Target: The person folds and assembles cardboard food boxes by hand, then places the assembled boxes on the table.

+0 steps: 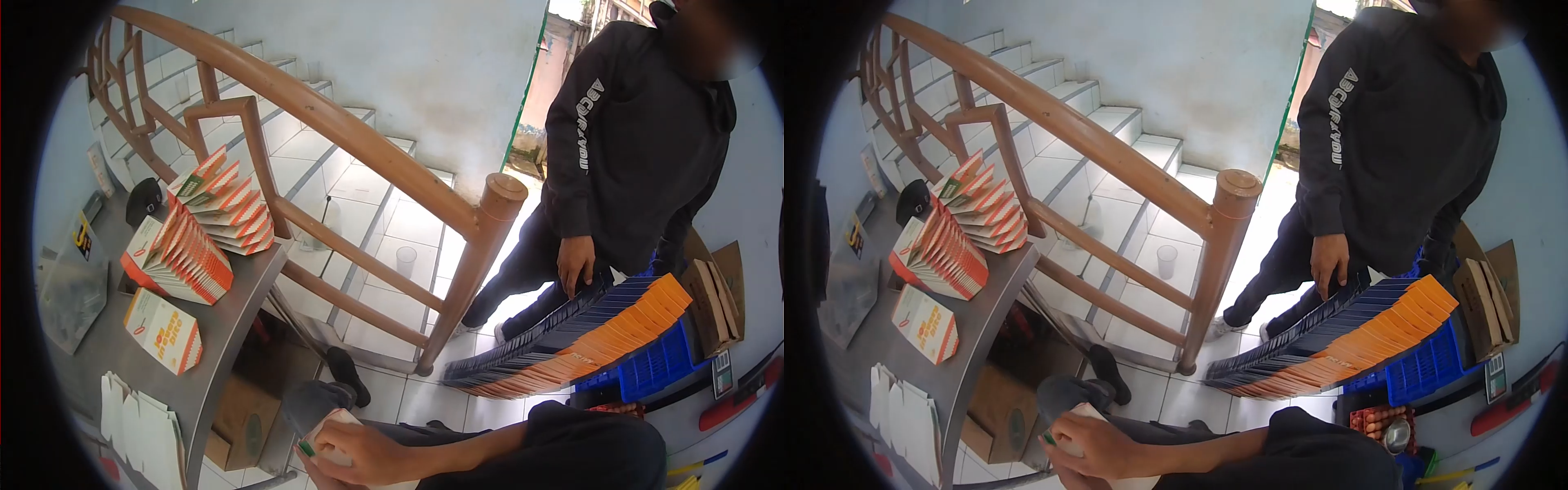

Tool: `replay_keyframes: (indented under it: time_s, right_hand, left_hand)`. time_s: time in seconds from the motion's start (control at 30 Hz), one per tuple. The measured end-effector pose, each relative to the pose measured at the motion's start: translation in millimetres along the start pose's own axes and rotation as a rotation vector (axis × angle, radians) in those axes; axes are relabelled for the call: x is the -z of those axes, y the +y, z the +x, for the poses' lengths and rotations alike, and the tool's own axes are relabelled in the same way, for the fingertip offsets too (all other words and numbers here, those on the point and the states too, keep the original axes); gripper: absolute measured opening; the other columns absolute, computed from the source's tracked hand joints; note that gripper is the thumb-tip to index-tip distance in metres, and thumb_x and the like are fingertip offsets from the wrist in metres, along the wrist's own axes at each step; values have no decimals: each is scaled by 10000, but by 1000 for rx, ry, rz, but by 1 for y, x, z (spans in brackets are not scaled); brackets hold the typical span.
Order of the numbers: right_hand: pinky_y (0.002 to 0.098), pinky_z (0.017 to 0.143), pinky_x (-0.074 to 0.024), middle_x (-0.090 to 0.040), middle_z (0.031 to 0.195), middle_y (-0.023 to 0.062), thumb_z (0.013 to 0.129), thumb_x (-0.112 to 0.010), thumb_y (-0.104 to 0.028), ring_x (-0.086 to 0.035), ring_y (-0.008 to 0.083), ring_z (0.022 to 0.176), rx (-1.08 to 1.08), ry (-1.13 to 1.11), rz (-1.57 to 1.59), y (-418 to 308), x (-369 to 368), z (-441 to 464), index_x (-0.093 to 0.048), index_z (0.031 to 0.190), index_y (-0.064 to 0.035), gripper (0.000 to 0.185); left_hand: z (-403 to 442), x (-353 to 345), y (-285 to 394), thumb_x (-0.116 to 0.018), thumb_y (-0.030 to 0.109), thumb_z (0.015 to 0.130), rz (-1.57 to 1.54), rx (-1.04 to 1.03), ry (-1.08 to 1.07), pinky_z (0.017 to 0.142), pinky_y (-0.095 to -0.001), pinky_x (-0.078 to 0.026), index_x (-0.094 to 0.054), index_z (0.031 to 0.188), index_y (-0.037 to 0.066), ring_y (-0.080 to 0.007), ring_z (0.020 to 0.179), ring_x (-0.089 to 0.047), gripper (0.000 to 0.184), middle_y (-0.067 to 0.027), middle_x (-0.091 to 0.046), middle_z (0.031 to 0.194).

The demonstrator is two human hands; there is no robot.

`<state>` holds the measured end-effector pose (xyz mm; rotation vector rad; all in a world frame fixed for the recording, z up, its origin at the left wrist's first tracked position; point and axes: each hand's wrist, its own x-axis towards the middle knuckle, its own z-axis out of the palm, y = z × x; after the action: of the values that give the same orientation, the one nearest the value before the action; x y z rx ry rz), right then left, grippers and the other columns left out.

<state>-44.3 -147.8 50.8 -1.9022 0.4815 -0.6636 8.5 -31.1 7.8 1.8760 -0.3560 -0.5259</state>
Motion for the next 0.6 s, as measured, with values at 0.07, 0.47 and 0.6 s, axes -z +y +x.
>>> replay_keyframes:
  time_s: [0.07,0.47,0.6]
  right_hand:
    - [353,791,-520,-669,978,110,981,-679,-223,-677,247,888,-199,-51,251,9,-20,0,-586,1057,-23,233]
    - [253,861,-525,-692,972,36,1033,-626,-132,-648,96,945,-308,23,826,43,-31,8,-633,1093,16,160]
    - [251,806,-515,-679,950,15,1027,-643,-155,-623,76,898,-396,-109,726,38,-21,8,-672,1123,17,199]
  left_hand:
    - [-2,-20,18,-448,201,1087,-508,89,-2,1084,-398,-459,-469,1441,-36,-280,1280,-551,427,-190,-548,1416]
    - [8,-20,-1,-572,309,1062,346,-398,290,1011,-421,-513,-607,1345,-54,-351,1195,-630,461,-239,-614,1347]
    - [3,-13,13,-641,326,1028,226,-375,397,855,-417,-557,-698,1192,-54,-320,973,-689,417,-214,-702,1144]
